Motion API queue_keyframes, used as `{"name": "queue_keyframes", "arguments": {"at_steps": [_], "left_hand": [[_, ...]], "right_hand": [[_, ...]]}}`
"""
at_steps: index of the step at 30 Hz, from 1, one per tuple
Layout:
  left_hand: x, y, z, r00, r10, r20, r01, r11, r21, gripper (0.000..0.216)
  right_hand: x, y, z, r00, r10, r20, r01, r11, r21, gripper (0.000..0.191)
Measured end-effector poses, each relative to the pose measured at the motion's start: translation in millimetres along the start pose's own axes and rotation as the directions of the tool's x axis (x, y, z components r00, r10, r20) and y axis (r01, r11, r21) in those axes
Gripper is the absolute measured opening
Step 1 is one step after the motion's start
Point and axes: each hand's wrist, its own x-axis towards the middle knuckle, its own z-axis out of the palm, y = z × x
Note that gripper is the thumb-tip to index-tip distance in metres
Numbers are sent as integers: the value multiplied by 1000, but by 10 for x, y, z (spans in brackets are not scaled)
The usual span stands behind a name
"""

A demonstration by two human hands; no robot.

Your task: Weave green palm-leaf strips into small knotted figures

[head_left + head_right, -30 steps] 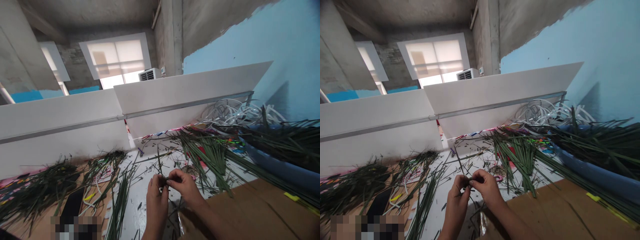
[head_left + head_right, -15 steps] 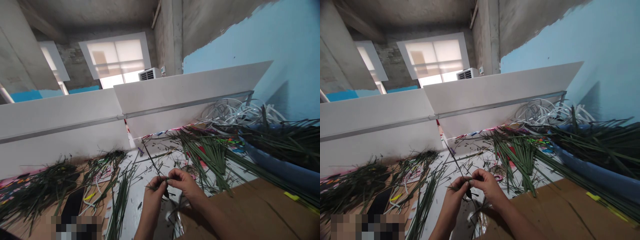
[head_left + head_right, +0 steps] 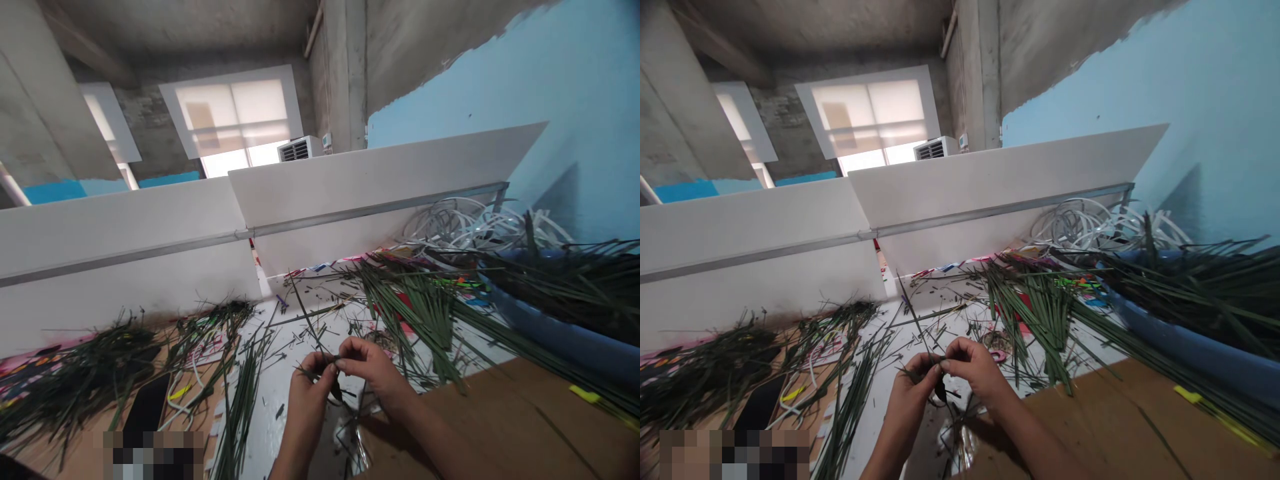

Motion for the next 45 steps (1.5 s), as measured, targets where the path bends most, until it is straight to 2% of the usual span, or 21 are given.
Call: {"name": "queue_keyframes", "arguments": {"at_steps": [7,17,24,28,32,38,45], "left_hand": [[0,-21,25,1000,15,-22,-16,1000,-13,24],[-67,57,89,998,-47,-43,39,987,-159,21],[-112,65,90,989,-147,30,149,944,-295,16],[-114,68,92,985,-160,61,171,915,-366,16],[-120,96,81,989,-136,59,148,939,-310,16],[-70,29,52,999,-24,-32,20,993,-115,18],[-24,-36,67,997,39,-69,-44,996,-73,17]], "right_hand": [[23,44,4,1000,4,-11,-5,1000,-6,29],[1,17,25,999,28,-28,-28,1000,1,14],[-55,-14,58,998,50,34,-53,995,89,6],[-91,-57,93,995,81,55,-87,989,118,7],[-57,-53,79,998,55,-7,-55,998,25,8],[8,42,37,996,-37,-77,29,995,-100,11],[1,75,21,989,-94,-113,65,970,-235,10]]}}
